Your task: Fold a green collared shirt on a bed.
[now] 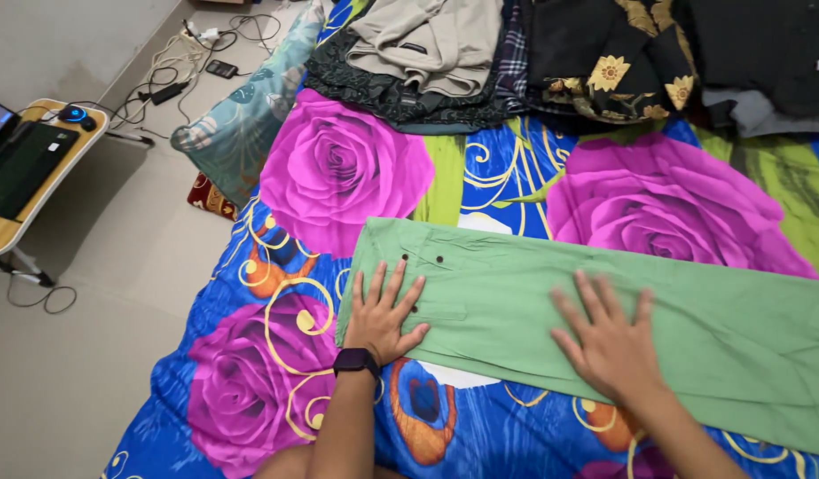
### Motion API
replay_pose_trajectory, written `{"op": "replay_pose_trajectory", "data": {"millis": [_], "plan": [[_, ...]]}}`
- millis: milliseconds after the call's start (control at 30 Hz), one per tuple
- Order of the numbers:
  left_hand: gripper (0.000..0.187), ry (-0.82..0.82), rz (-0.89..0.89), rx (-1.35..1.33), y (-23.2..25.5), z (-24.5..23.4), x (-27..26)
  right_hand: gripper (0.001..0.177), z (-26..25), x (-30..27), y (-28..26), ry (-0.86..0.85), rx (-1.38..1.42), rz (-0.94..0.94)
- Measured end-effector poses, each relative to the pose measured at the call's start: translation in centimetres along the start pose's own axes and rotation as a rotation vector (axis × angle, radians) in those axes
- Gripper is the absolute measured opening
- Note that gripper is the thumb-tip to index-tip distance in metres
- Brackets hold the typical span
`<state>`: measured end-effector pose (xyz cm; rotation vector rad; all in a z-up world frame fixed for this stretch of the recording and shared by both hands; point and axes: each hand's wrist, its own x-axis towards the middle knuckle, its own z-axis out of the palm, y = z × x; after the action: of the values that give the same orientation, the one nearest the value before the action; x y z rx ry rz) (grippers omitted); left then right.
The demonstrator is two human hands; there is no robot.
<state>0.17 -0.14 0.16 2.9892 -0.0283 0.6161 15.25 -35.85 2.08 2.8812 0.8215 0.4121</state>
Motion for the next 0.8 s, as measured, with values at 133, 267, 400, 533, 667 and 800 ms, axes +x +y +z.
{"op": "replay_pose_trajectory", "data": {"millis": [133, 267, 400, 533, 667, 800], "plan": [[0.076, 0.007, -0.003, 0.011, 0.0, 0.1, 0.0, 0.072, 1.3, -2.0, 4.8, 0.051, 0.184, -0.075], [0.076, -0.005, -0.015, 0.009, 0.2, 0.0, 0.2, 0.074, 3.7, -7.5, 13.5, 0.030, 0.030, 0.152], [0.075, 0.003, -0.006, 0.016, 0.5, -0.2, 0.2, 0.068, 5.0, -12.3, 18.4, 0.158, 0.175, 0.147], [0.074, -0.122, -0.027, 0.000, 1.0, -1.5, 1.4, 0.067, 5.8, -13.1, 17.9, 0.217, 0.223, 0.275], [0.057, -0.306, -0.370, 0.248, 7.6, -2.3, 5.1, 0.063, 5.2, -12.8, 17.2, 0.254, 0.203, 0.335], [0.074, 0.030, -0.175, 0.006, 18.6, 2.5, 8.3, 0.063, 4.6, -12.8, 16.5, 0.291, 0.221, 0.359]]}}
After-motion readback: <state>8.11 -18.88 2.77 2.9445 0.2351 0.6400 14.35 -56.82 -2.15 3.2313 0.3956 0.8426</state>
